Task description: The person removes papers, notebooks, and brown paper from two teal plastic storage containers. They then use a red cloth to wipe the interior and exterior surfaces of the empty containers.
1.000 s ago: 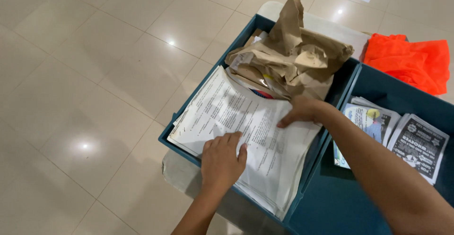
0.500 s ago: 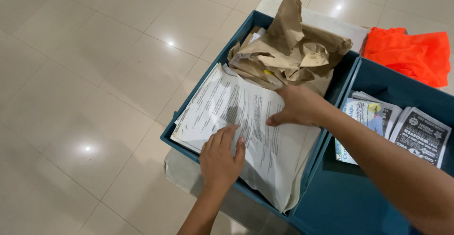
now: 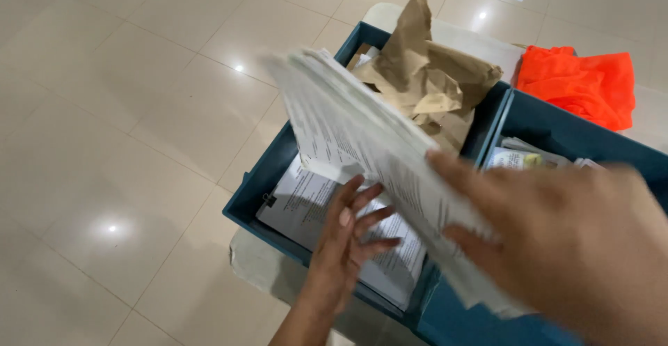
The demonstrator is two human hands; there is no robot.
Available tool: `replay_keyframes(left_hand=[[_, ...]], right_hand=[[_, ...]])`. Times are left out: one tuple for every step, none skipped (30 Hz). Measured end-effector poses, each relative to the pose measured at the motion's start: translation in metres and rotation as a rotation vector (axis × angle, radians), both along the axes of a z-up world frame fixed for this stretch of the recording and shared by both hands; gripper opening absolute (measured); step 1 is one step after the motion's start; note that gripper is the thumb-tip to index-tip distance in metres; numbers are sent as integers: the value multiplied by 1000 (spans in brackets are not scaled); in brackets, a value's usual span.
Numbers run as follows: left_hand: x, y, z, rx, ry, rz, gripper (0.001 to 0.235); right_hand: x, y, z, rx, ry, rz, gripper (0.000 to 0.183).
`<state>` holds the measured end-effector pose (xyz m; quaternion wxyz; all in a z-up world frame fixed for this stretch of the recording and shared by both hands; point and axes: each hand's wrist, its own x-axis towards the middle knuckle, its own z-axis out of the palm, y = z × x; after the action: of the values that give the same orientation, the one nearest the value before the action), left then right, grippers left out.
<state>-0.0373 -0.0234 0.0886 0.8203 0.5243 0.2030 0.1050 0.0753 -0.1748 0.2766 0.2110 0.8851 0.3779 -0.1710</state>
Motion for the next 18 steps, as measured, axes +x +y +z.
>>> replay_keyframes(left_hand=[[-4,-8,11,-373,-124,-79,73],[-8,-13,20,-375,-126,-86,73],[-12,-18,29,-574,-30,-34,75],[-17,-23,39,-773,69,17,77],[-21,-26,37,-771,67,14,77],[-26,-29,36,-809,233,87,75],[-32,-30,34,-842,406,161,73],[-34,-29,36,-840,409,160,73],[-39,-31,37,-809,446,178,72],[-43,-34,38,-777,484,196,71],[-49,-37,31,-774,485,199,71],[-55,-40,24,-704,500,230,71],[-59,-43,16,-638,506,256,72],[-60,-45,14,-637,500,256,72],[-65,-49,11,-597,463,281,72],[-70,-52,8,-556,425,305,72],[-70,-54,4,-557,420,315,72],[-71,-56,1,-487,379,326,74]], right_hand=[[-12,-18,-8,-51,-36,194,79],[-27,-31,-39,-53,-39,188,79],[-41,-44,-70,87,-228,461,70],[-55,-57,-101,230,-424,730,62],[-67,-62,-136,230,-427,728,62],[-79,-68,-170,303,-641,843,58],[-93,-71,-206,379,-853,951,55],[-95,-74,-230,380,-853,947,55],[-100,-79,-254,354,-965,1065,51],[-104,-86,-278,327,-1080,1182,47],[-119,-88,-281,332,-1080,1181,47],[-133,-91,-283,226,-942,1103,63],[-144,-93,-286,118,-813,1020,80],[-138,-94,-283,118,-819,1021,80],[-135,-96,-280,186,-783,1122,68],[-133,-98,-277,256,-745,1221,55],[-124,-94,-264,261,-747,1231,55],[-116,-89,-250,235,-422,1168,50]])
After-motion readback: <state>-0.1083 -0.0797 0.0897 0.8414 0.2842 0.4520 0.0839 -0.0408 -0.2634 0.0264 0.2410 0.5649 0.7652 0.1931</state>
